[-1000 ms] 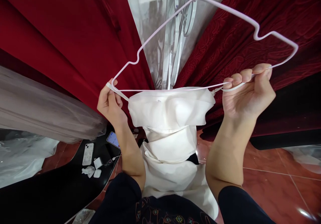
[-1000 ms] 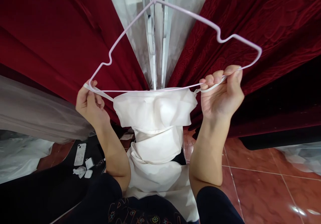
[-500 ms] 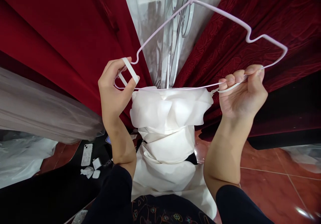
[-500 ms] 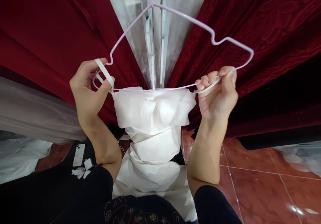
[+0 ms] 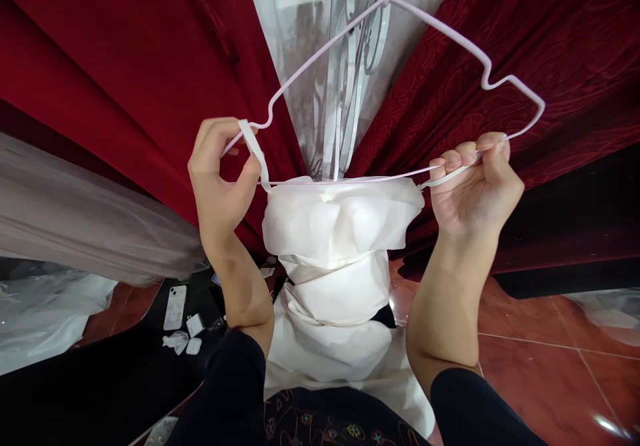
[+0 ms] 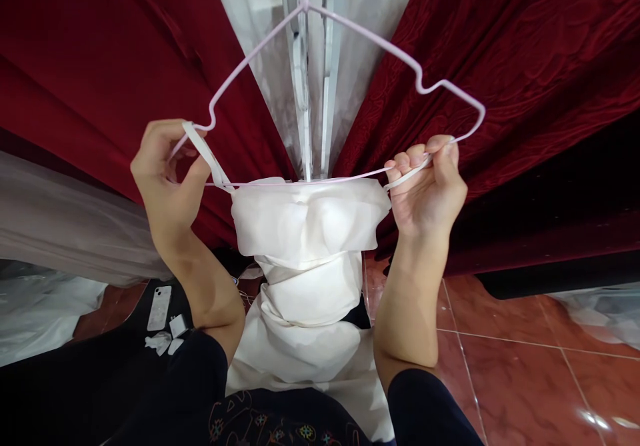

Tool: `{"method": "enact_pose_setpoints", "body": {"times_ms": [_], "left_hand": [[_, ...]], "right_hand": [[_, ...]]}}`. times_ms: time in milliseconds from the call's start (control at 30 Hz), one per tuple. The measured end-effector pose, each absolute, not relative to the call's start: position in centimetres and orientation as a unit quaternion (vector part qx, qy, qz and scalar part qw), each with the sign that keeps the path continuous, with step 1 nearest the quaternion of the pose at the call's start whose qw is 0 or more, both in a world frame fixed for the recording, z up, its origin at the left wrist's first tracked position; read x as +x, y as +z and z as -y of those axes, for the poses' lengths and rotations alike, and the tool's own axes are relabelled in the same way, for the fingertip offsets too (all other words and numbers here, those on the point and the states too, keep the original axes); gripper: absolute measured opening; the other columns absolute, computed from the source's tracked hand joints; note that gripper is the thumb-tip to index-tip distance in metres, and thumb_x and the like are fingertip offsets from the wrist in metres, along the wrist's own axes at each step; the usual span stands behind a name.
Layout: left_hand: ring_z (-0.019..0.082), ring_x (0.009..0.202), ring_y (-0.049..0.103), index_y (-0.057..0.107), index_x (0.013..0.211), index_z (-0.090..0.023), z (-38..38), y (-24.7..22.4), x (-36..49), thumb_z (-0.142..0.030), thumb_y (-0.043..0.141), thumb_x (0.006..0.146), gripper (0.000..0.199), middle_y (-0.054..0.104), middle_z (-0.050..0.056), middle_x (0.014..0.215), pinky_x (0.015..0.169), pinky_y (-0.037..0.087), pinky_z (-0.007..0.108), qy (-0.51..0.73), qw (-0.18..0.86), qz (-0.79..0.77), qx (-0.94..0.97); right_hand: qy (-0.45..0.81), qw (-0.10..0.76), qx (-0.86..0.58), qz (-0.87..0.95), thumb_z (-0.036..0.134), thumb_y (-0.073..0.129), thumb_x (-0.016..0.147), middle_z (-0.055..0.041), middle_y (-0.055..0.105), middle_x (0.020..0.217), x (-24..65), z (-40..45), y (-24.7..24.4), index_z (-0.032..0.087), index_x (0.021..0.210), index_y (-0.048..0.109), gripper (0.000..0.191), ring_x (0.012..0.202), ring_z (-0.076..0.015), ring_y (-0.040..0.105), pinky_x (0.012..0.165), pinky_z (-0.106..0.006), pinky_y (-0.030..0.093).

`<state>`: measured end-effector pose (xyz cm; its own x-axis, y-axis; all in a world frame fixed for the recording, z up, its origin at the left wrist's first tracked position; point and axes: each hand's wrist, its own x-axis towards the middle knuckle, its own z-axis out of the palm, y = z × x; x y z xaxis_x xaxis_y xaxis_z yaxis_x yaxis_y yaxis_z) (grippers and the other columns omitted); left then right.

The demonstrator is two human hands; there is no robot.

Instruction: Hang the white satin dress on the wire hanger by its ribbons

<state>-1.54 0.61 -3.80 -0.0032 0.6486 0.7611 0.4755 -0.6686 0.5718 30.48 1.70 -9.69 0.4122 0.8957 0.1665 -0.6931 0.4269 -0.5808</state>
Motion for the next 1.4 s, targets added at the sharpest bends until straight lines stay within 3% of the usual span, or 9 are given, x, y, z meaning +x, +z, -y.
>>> {"method": "enact_pose_setpoints", "body": {"times_ms": [167, 333, 467, 600, 767, 900, 1133, 1300, 1400], "left_hand": [[0.021, 0.091, 0.060, 0.072, 0.097, -0.019, -0.7, -2.3, -1.1, -0.033, 0.086, 0.085, 0.023, 0.064, 0.003, 0.093, 0.088, 0.049, 0.034, 0.555, 0.166, -0.413, 0.703], [0.015, 0.071, 0.054, 0.068, 0.076, -0.016, -1.0, -3.4, 0.0, -0.043, 0.066, 0.102, 0.037, 0.058, 0.003, 0.075, 0.071, 0.045, 0.028, 0.657, 0.214, -0.406, 0.598], [0.013, 0.058, 0.051, 0.072, 0.079, -0.017, -1.5, -4.9, 0.6, -0.044, 0.054, 0.107, 0.042, 0.056, 0.002, 0.070, 0.055, 0.041, 0.025, 0.767, 0.288, -0.341, 0.460], [0.010, 0.050, 0.036, 0.045, 0.067, -0.019, -1.2, -6.0, 0.5, -0.038, 0.039, 0.113, 0.050, 0.031, -0.004, 0.061, 0.053, 0.043, 0.019, 0.808, 0.474, -0.180, 0.302], [0.012, 0.046, 0.016, 0.025, 0.068, -0.021, -1.0, -6.3, 0.7, -0.035, 0.019, 0.115, 0.049, 0.010, -0.006, 0.061, 0.047, 0.035, 0.018, 0.830, 0.469, -0.112, 0.280], [0.013, 0.049, 0.010, 0.019, 0.069, -0.022, -1.2, -5.9, 0.4, -0.036, 0.020, 0.115, 0.048, 0.006, -0.006, 0.063, 0.047, 0.032, 0.020, 0.814, 0.473, -0.155, 0.300], [0.016, 0.053, 0.003, 0.015, 0.070, -0.021, -1.2, -5.4, -0.3, -0.035, 0.025, 0.115, 0.048, 0.005, -0.004, 0.063, 0.047, 0.030, 0.023, 0.792, 0.420, -0.252, 0.365], [0.015, 0.053, 0.004, 0.017, 0.069, -0.020, -1.2, -5.6, -0.4, -0.033, 0.024, 0.115, 0.049, 0.006, -0.004, 0.064, 0.048, 0.032, 0.023, 0.782, 0.433, -0.249, 0.372], [0.015, 0.053, 0.004, 0.019, 0.067, -0.020, -1.2, -5.7, -0.3, -0.032, 0.022, 0.115, 0.049, 0.006, -0.005, 0.064, 0.048, 0.032, 0.023, 0.782, 0.447, -0.237, 0.364]], "right_hand": [[0.486, 0.811, -0.218, 0.242, 0.029, 0.029, 0.104, 0.0023, 0.042, 0.061, 30.5, -1.6, -9.8, 0.018, 0.076, 0.052, 0.039, 0.056, -0.0076, 0.047, 0.061, -0.023, 0.055], [0.486, 0.813, -0.211, 0.242, 0.028, 0.029, 0.104, 0.0021, 0.042, 0.060, 30.6, -1.7, -9.5, 0.017, 0.075, 0.053, 0.039, 0.055, -0.0077, 0.048, 0.061, -0.023, 0.055], [0.490, 0.817, -0.197, 0.231, 0.030, 0.032, 0.104, 0.0021, 0.044, 0.061, 29.9, -1.6, -9.7, 0.018, 0.076, 0.053, 0.037, 0.056, -0.0077, 0.050, 0.063, -0.024, 0.057], [0.501, 0.812, -0.197, 0.224, 0.031, 0.035, 0.103, 0.0021, 0.048, 0.063, 29.2, -1.4, -9.9, 0.018, 0.078, 0.054, 0.034, 0.059, -0.0079, 0.054, 0.067, -0.026, 0.060], [0.481, 0.802, -0.250, 0.250, 0.030, 0.045, 0.098, -0.0025, 0.063, 0.071, 30.6, -1.0, -9.8, 0.016, 0.084, 0.062, 0.026, 0.070, -0.0115, 0.069, 0.064, -0.023, 0.061], [0.376, 0.809, -0.364, 0.268, 0.019, 0.045, 0.091, -0.0108, 0.076, 0.089, 32.8, -0.7, -9.3, 0.009, 0.100, 0.074, 0.032, 0.072, -0.0136, 0.075, 0.065, -0.021, 0.063], [0.258, 0.798, -0.420, 0.347, -0.006, 0.038, 0.081, -0.0064, 0.076, 0.080, 33.7, -0.5, -6.0, 0.011, 0.091, 0.080, 0.046, 0.072, -0.0106, 0.075, 0.067, -0.020, 0.063], [0.217, 0.717, -0.398, 0.530, 0.000, 0.056, 0.088, -0.0007, 0.073, 0.079, 32.7, -0.5, -3.0, 0.017, 0.088, 0.082, 0.031, 0.073, -0.0024, 0.066, 0.064, -0.012, 0.053], [0.219, 0.712, -0.421, 0.518, 0.004, 0.059, 0.089, -0.0001, 0.071, 0.077, 32.0, -1.0, -2.2, 0.014, 0.079, 0.080, 0.025, 0.075, -0.0018, 0.063, 0.067, -0.012, 0.050]]}}
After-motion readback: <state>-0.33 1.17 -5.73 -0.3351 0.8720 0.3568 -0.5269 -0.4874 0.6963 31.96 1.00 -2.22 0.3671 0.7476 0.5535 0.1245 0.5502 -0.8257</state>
